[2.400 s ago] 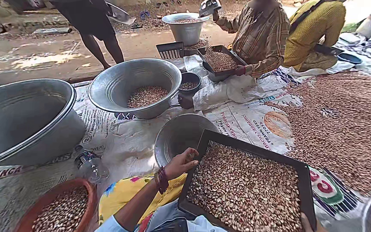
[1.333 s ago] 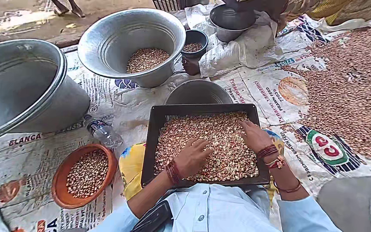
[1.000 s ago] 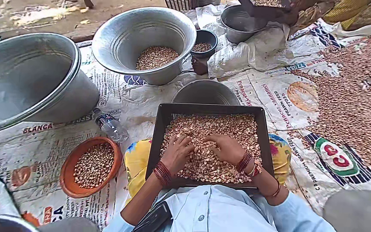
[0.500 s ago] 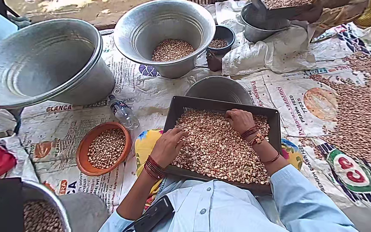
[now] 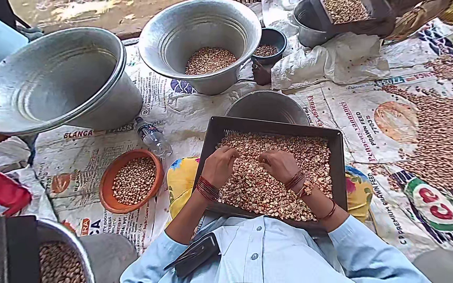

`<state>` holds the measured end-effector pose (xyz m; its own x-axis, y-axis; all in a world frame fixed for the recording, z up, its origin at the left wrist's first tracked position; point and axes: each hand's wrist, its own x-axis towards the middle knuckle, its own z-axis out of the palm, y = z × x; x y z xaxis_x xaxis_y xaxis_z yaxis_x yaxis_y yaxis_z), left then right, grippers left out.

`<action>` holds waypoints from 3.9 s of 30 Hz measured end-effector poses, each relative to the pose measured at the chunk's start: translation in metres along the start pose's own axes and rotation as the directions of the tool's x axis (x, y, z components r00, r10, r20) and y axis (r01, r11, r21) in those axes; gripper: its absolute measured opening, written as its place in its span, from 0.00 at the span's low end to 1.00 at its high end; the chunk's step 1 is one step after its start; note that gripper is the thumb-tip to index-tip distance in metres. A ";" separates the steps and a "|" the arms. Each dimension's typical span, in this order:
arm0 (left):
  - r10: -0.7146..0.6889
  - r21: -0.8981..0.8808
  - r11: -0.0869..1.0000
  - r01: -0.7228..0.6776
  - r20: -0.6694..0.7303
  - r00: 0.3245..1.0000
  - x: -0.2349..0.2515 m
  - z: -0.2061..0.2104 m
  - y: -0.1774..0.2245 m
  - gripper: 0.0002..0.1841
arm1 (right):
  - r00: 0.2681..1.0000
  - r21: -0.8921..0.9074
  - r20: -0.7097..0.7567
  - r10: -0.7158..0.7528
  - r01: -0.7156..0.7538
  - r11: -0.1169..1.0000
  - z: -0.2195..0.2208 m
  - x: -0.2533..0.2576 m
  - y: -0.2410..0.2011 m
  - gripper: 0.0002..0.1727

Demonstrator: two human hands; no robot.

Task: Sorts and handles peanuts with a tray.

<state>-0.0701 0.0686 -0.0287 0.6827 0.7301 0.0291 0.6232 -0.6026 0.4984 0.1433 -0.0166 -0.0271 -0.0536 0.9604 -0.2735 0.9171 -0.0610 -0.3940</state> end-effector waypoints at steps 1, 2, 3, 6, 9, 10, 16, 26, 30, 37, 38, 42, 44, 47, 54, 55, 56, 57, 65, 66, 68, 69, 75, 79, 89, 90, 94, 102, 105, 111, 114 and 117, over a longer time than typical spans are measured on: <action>-0.014 0.008 1.000 0.014 0.015 1.000 -0.001 -0.001 -0.001 0.12 | 1.000 -0.007 -0.008 -0.013 0.013 1.000 0.004 0.000 0.001 0.15; -0.030 0.020 0.999 0.030 0.033 0.999 -0.002 -0.002 -0.002 0.12 | 1.000 -0.011 -0.012 -0.022 0.021 1.000 0.005 0.000 0.001 0.15; -0.045 0.028 0.999 0.043 0.049 0.998 -0.004 -0.001 -0.001 0.12 | 1.000 -0.015 0.002 -0.021 0.021 1.000 0.004 0.001 0.000 0.15; -0.061 0.075 0.996 0.056 0.063 0.996 -0.006 0.009 0.002 0.11 | 0.998 -0.059 0.055 -0.015 0.018 0.998 0.000 0.005 -0.002 0.15; -0.093 0.134 0.988 0.076 0.126 0.988 -0.003 0.015 0.007 0.13 | 0.995 -0.119 0.088 -0.042 0.052 0.992 -0.001 0.007 -0.004 0.16; -0.107 0.137 0.987 0.087 0.140 0.984 -0.002 0.014 0.009 0.13 | 0.992 -0.131 0.118 -0.041 0.057 0.990 -0.002 0.007 -0.006 0.16; -0.157 0.051 0.987 0.155 0.036 0.987 0.001 0.003 -0.002 0.12 | 0.982 -0.039 -0.190 -0.018 0.011 0.999 -0.031 0.004 0.008 0.13; -0.433 0.359 0.887 0.291 0.423 0.796 -0.002 -0.011 0.018 0.32 | 0.734 -0.106 0.234 0.638 -0.633 0.767 -0.056 -0.065 0.040 0.36; -0.353 0.257 0.934 0.248 0.553 0.755 -0.010 0.020 0.040 0.45 | 0.748 -0.039 0.398 0.531 -0.564 0.825 -0.016 -0.081 0.025 0.52; -0.123 -0.704 0.544 0.456 0.471 0.873 -0.009 0.050 0.053 0.49 | 0.958 0.558 0.123 0.258 -0.282 0.781 0.011 -0.059 0.004 0.56; -0.143 -0.787 0.424 0.448 0.431 0.891 -0.006 0.043 0.058 0.41 | 0.977 0.635 0.021 0.211 -0.177 0.752 0.006 -0.058 0.005 0.54; -0.092 -0.925 0.294 0.242 0.224 0.970 0.001 -0.001 0.067 0.17 | 0.943 0.654 -0.316 0.100 0.140 0.743 -0.029 -0.063 -0.001 0.32; -0.041 -0.905 0.413 0.105 0.097 0.994 0.003 -0.025 0.066 0.15 | 0.900 0.584 -0.436 0.023 0.263 0.767 -0.053 -0.070 -0.007 0.22; 0.143 -0.786 0.601 -0.143 -0.070 0.987 0.004 -0.058 0.062 0.19 | 0.824 0.447 -0.554 -0.123 0.418 0.791 -0.084 -0.079 -0.017 0.21; 0.291 -0.618 0.706 -0.346 -0.192 0.937 0.001 -0.096 0.065 0.21 | 0.730 0.279 -0.639 -0.243 0.514 0.811 -0.111 -0.094 -0.021 0.18; 0.301 -0.551 0.761 -0.344 -0.171 0.938 0.001 -0.094 0.058 0.21 | 0.742 0.272 -0.628 -0.236 0.493 0.827 -0.110 -0.096 -0.016 0.16; 0.291 -0.450 0.835 -0.316 -0.126 0.948 0.000 -0.091 0.050 0.22 | 0.772 0.256 -0.597 -0.217 0.440 0.860 -0.106 -0.099 -0.009 0.15; 0.241 -0.327 0.912 -0.246 -0.058 0.969 -0.003 -0.087 0.040 0.23 | 0.829 0.233 -0.534 -0.169 0.336 0.913 -0.102 -0.102 -0.001 0.15; -0.448 0.363 0.894 0.264 0.720 0.529 -0.027 -0.027 -0.001 0.41 | 0.704 -0.079 0.413 0.578 -0.604 0.793 -0.032 -0.115 0.046 0.45; -0.437 0.361 0.899 0.246 0.739 0.513 -0.028 -0.017 0.005 0.42 | 0.695 -0.081 0.445 0.565 -0.596 0.799 -0.021 -0.114 0.043 0.48; -0.394 0.309 0.919 0.245 0.734 0.553 -0.029 0.002 0.019 0.41 | 0.702 -0.065 0.462 0.542 -0.583 0.810 -0.005 -0.107 0.027 0.54; -0.376 0.272 0.926 0.262 0.727 0.574 -0.028 0.010 0.027 0.41 | 0.716 -0.041 0.458 0.527 -0.575 0.817 0.001 -0.101 0.019 0.55; -0.159 -0.447 0.734 0.511 0.618 0.770 -0.025 0.045 0.040 0.49 | 0.896 0.365 0.276 0.348 -0.433 0.825 0.018 -0.071 -0.007 0.58; -0.132 -0.840 0.291 0.457 0.438 0.889 -0.023 0.029 0.050 0.36 | 0.975 0.642 -0.151 0.163 -0.029 0.766 0.014 -0.071 -0.012 0.49; 0.304 -0.702 0.636 -0.320 -0.153 0.940 -0.008 -0.061 0.036 0.24 | 0.880 0.498 -0.476 -0.004 0.273 0.823 -0.063 -0.079 0.026 0.10; 0.285 -0.669 0.668 -0.327 -0.176 0.942 -0.011 -0.069 0.038 0.22 | 0.868 0.390 -0.494 0.057 0.162 0.906 -0.063 -0.076 0.036 0.08; 0.256 -0.599 0.728 -0.334 -0.215 0.942 -0.020 -0.091 0.033 0.18 | 0.881 0.095 -0.352 0.315 -0.301 0.949 -0.052 -0.057 0.068 0.08; 0.113 -0.366 0.905 -0.216 -0.284 0.952 -0.029 -0.101 0.016 0.14 | 0.899 0.004 -0.246 0.362 -0.372 0.928 -0.024 -0.034 0.082 0.11; 0.081 -0.249 0.956 -0.153 -0.277 0.957 -0.028 -0.088 0.007 0.14 | 0.901 -0.013 -0.250 0.354 -0.369 0.929 -0.023 -0.033 0.082 0.11; 0.000 0.019 1.000 0.004 -0.163 0.987 -0.011 -0.045 0.001 0.08 | 0.930 -0.115 -0.102 0.354 -0.364 0.924 -0.052 -0.022 0.068 0.12; -0.095 0.043 0.995 0.093 0.028 0.995 -0.002 -0.028 0.000 0.11 | 0.837 0.033 -0.537 0.106 -0.105 0.994 -0.070 -0.025 0.057 0.09; -0.148 0.101 0.986 0.135 0.132 0.980 0.002 -0.009 -0.005 0.12 | 0.683 0.060 -0.730 0.031 0.019 0.998 -0.085 -0.028 0.039 0.11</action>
<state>-0.0750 0.0757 -0.0234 0.6275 0.7620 -0.1599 0.7451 -0.5281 0.4073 0.2141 -0.0229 0.0395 0.2803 0.8522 0.4418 0.8907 -0.0593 -0.4507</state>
